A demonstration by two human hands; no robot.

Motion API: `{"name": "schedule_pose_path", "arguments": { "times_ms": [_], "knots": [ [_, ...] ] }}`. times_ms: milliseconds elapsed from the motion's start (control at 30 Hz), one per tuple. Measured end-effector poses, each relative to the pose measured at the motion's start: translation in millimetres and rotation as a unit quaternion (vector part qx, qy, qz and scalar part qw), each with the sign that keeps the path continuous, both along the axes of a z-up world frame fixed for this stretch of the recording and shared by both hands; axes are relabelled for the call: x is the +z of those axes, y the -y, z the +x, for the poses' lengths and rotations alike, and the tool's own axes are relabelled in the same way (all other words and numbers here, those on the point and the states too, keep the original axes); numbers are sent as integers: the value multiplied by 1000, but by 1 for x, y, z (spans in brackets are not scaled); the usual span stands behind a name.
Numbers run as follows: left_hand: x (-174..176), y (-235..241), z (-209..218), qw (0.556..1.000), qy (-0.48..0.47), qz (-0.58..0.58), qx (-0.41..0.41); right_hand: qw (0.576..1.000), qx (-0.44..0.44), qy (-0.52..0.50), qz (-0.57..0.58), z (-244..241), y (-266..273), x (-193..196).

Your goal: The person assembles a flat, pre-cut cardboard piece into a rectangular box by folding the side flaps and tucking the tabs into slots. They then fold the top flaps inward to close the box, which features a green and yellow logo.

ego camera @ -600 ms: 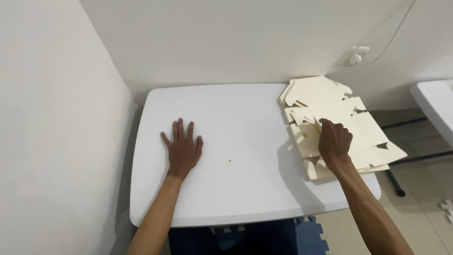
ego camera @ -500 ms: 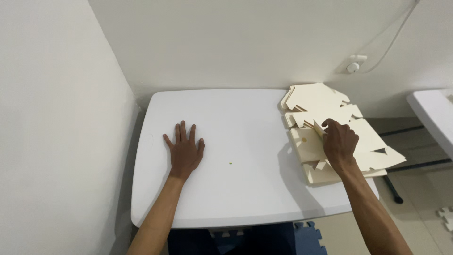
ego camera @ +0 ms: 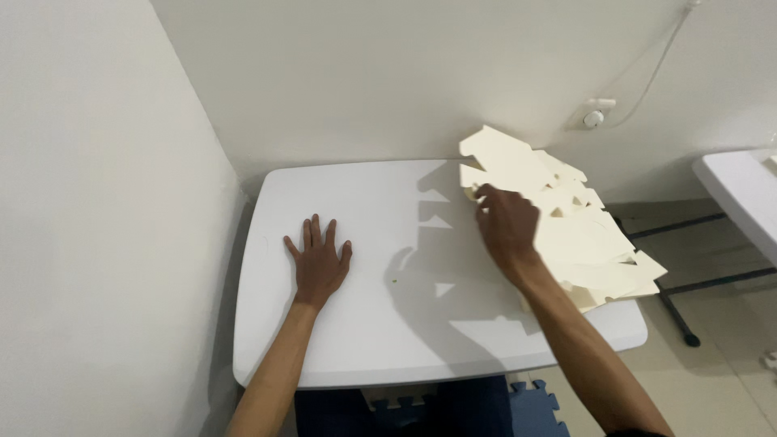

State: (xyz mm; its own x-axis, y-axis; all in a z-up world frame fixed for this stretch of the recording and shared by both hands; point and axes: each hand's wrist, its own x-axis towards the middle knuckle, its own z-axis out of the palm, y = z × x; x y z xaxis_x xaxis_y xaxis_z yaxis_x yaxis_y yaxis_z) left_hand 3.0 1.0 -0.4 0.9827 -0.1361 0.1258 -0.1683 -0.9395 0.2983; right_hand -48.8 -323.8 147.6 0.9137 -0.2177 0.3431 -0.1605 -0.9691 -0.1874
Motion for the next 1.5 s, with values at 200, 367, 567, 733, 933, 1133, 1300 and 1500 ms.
{"name": "schedule_pose_path", "arguments": {
  "times_ms": [200, 367, 567, 733, 933, 1133, 1300, 1500],
  "knots": [
    [3, -4, 1, 998, -20, -55, 2, 993, 114, 14, 5, 9, -113, -69],
    [22, 2, -4, 990, -51, -130, -5, 978, 178, -63, 85, 5, -165, -87],
    [48, 13, -18, 994, -81, -32, -65, 944, 199, -36, 260, -32, -90, -49],
    [39, 8, -19, 991, -77, 52, -92, 984, 138, -52, 100, -42, 69, -57],
    [40, 7, -25, 990, -91, 67, -89, 966, 57, -250, 8, -44, 124, -90],
    [46, 6, -33, 980, -109, 111, -126, 973, -76, -216, 2, -38, 148, -117],
    [51, 6, -40, 974, -116, 138, -135, 973, -143, -177, 36, -20, 162, -131],
    [44, -3, -44, 980, -89, 97, -147, 977, -142, -139, 77, -3, 159, -123]
  ]
}}
